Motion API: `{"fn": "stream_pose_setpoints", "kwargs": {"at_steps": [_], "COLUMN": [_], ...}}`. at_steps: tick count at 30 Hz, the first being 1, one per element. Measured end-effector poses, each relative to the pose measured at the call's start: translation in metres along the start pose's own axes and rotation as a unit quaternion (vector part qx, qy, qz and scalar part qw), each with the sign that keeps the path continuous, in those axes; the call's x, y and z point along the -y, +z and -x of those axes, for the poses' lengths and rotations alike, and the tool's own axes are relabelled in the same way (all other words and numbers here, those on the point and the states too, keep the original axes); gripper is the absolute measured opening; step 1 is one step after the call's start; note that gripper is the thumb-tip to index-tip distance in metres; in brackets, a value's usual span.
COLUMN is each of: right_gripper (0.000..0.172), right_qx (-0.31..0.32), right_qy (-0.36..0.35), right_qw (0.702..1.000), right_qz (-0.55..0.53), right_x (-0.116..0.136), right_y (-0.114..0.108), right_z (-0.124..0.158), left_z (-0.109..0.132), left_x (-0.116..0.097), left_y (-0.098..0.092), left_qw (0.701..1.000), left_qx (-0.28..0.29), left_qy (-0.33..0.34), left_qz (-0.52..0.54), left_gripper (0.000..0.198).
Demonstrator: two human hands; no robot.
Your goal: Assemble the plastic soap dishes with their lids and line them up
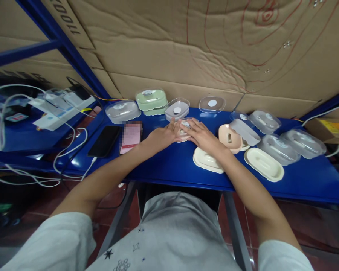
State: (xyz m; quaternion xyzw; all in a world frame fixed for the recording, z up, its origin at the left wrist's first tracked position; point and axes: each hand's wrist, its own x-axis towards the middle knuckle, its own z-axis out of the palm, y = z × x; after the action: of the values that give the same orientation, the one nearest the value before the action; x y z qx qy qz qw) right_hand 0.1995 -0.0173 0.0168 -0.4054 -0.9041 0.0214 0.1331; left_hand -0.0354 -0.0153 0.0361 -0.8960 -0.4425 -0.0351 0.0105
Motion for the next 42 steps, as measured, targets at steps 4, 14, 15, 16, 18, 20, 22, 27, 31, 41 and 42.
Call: {"fn": "stream_pose_setpoints", "kwargs": {"at_steps": [4, 14, 15, 16, 18, 20, 22, 27, 31, 41, 42], "right_gripper": [0.063, 0.055, 0.055, 0.055, 0.056, 0.059, 0.059, 0.057, 0.074, 0.053, 0.048], "right_qx": [-0.011, -0.020, -0.018, -0.018, -0.030, -0.048, -0.064, -0.083, -0.105, -0.167, -0.169], "right_qy": [0.001, 0.051, 0.078, 0.106, 0.158, 0.183, 0.170, 0.079, 0.053, 0.062, 0.071], "right_qw": [1.000, 0.998, 0.996, 0.992, 0.981, 0.973, 0.975, 0.991, 0.991, 0.982, 0.981], "right_qz": [0.002, 0.013, 0.034, 0.060, 0.107, 0.131, 0.127, 0.065, 0.060, 0.068, 0.062], "right_x": [-0.002, -0.014, -0.018, -0.023, -0.031, -0.037, -0.036, -0.014, 0.000, -0.012, -0.013], "right_y": [0.002, -0.020, -0.021, -0.023, -0.023, -0.023, -0.023, -0.021, -0.019, -0.020, -0.022], "right_z": [-0.001, 0.007, 0.010, 0.012, 0.015, 0.015, 0.013, 0.004, 0.000, 0.001, 0.002], "left_z": [-0.001, -0.021, -0.023, -0.025, -0.027, -0.028, -0.030, -0.032, -0.032, -0.028, -0.027], "left_x": [0.002, 0.051, 0.054, 0.056, 0.059, 0.060, 0.062, 0.068, 0.065, 0.049, 0.048], "left_y": [0.002, 0.010, 0.014, 0.016, 0.019, 0.017, 0.012, 0.005, 0.007, 0.010, 0.012], "left_qw": [1.000, 0.988, 0.988, 0.988, 0.986, 0.983, 0.980, 0.928, 0.901, 0.865, 0.886], "left_qx": [-0.008, -0.124, -0.113, -0.104, -0.100, -0.109, -0.119, -0.204, -0.178, -0.065, -0.084], "left_qy": [0.002, 0.017, 0.017, 0.018, 0.015, 0.010, 0.012, 0.032, 0.092, 0.188, 0.189], "left_qz": [0.003, 0.093, 0.104, 0.115, 0.133, 0.146, 0.160, 0.311, 0.385, 0.460, 0.416], "left_gripper": [0.072, 0.056, 0.057, 0.055, 0.044, 0.027, 0.015, 0.019, 0.029, 0.035, 0.038]}}
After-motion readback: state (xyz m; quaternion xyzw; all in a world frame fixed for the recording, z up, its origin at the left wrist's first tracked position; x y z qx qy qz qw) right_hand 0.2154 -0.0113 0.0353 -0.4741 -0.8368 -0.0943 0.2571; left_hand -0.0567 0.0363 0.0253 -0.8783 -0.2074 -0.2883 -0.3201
